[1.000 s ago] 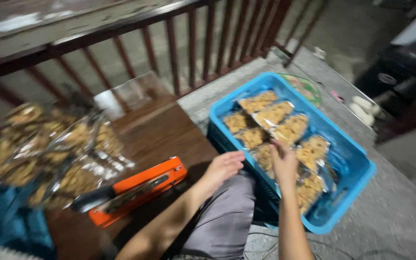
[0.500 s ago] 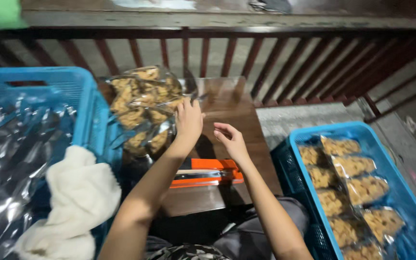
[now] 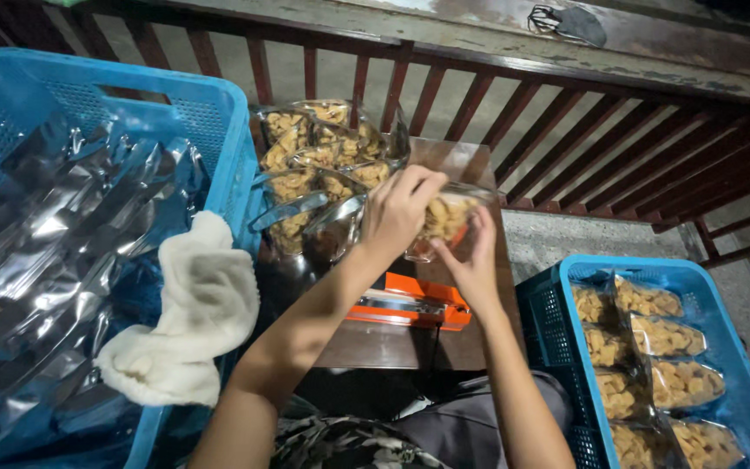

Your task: The person sits on the floor and uses an orange handheld heat sealer to seal clear plastic bags filled with snacks. They pick up each bag, seal it, and place it into a blue basket.

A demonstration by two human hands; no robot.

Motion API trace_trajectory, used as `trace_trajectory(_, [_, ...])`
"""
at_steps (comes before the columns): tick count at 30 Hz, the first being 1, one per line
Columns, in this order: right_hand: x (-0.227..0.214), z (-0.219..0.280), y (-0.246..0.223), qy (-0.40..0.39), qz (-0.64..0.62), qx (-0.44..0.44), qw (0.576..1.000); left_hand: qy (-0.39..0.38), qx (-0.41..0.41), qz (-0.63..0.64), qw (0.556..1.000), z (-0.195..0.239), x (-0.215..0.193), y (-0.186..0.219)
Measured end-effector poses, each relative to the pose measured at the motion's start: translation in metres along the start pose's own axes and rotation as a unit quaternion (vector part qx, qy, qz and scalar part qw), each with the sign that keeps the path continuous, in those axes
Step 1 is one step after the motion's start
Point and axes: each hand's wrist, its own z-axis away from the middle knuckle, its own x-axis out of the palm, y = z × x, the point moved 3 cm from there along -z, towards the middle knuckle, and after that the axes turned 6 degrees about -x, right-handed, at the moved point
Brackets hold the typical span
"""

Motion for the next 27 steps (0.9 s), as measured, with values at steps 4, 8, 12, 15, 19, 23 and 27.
trace_trajectory(4, [-0.022,0.017,-0.051,-0.014,-0.080,0.032,0.996,0.024,0.026,0.047,0.998,-0.013,-0.045,0.046])
trace_trajectory(8, [-0.013,0.072,-0.079,-0.017,-0.256,0.128,0.958,-0.028,-0.121,0.201,0.972,0.004,-0.058,0.054])
trace_trajectory(12, [0.016,0.140,-0.078,-0.018,-0.280,0.221,0.934,-0.081,-0.191,0.143,0.968,0.051,-0.075,0.045])
trace_trajectory(15, [0.031,0.181,-0.072,-0.052,-0.343,0.279,0.896,-0.146,-0.233,0.078,0.958,0.102,-0.087,0.039])
trace_trajectory(19, [0.051,0.217,-0.048,-0.039,-0.359,0.486,0.796,-0.179,-0.230,-0.035,0.956,0.163,-0.085,0.020])
trace_trajectory(23, [0.060,0.224,-0.036,-0.044,-0.333,0.525,0.782,-0.143,-0.145,-0.129,0.971,0.194,-0.071,0.000])
trace_trajectory(27, [0.070,0.211,-0.033,-0.012,-0.367,0.504,0.782,-0.203,-0.143,-0.199,0.948,0.192,-0.060,-0.017])
